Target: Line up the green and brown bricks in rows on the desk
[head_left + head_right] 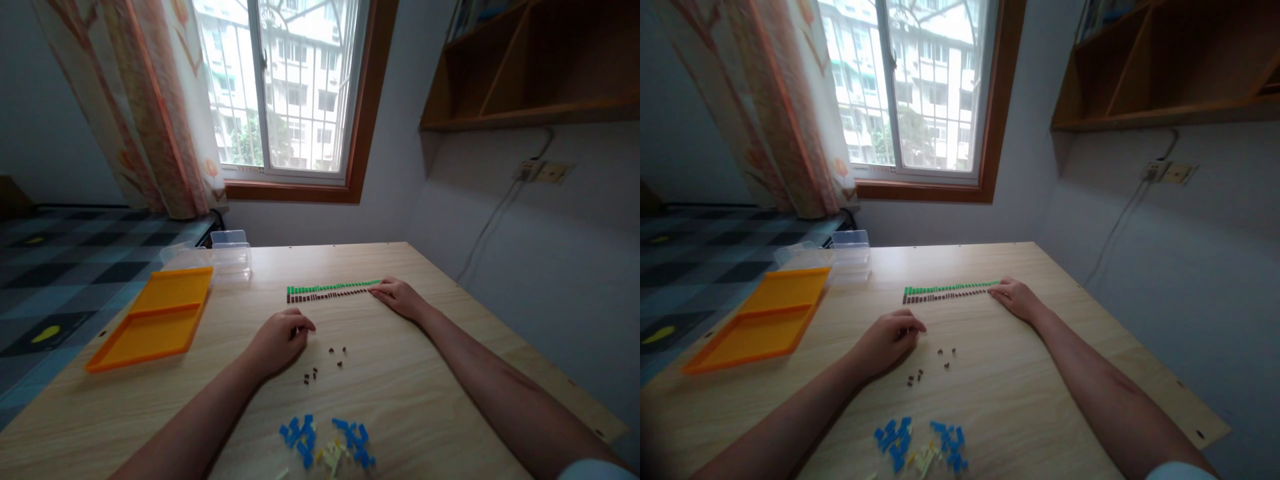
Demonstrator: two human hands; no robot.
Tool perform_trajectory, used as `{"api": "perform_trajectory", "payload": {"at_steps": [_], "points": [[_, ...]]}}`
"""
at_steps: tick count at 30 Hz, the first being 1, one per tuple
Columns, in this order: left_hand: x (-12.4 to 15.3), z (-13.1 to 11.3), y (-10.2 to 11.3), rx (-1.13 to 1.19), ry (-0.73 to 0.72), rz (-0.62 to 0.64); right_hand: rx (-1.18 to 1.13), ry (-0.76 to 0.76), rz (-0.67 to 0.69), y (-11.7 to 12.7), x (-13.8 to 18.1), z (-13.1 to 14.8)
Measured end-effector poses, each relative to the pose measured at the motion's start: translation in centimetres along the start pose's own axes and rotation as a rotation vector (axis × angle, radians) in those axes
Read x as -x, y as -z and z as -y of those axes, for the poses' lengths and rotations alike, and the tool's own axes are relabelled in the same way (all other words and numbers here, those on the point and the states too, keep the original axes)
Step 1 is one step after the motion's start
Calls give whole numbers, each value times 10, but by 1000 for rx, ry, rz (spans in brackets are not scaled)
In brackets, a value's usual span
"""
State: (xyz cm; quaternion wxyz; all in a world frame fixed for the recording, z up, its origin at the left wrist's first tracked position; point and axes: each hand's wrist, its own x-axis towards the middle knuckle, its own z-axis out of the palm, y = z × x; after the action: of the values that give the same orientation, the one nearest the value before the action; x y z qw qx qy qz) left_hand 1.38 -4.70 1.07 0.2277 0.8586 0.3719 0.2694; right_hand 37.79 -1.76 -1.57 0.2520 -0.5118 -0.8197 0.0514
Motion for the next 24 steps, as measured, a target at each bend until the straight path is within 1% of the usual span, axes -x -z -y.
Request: {"api": "perform_trajectory", "payload": {"at_steps": [8, 14, 18, 21, 24], "points": [[0, 2, -1, -9, -5, 4, -19, -27, -23, -3, 0, -4], [0, 0, -1, -11, -5, 10, -13, -18, -7, -4, 0, -7], [0, 0, -1, -15, -7, 10, -16, -8, -33, -2, 0, -6], [1, 0, -2, -24, -8, 12, -16, 21, -90, 0, 1, 6], [1, 0, -1, -23, -11, 23, -63, 101, -109, 0, 5, 35]]}}
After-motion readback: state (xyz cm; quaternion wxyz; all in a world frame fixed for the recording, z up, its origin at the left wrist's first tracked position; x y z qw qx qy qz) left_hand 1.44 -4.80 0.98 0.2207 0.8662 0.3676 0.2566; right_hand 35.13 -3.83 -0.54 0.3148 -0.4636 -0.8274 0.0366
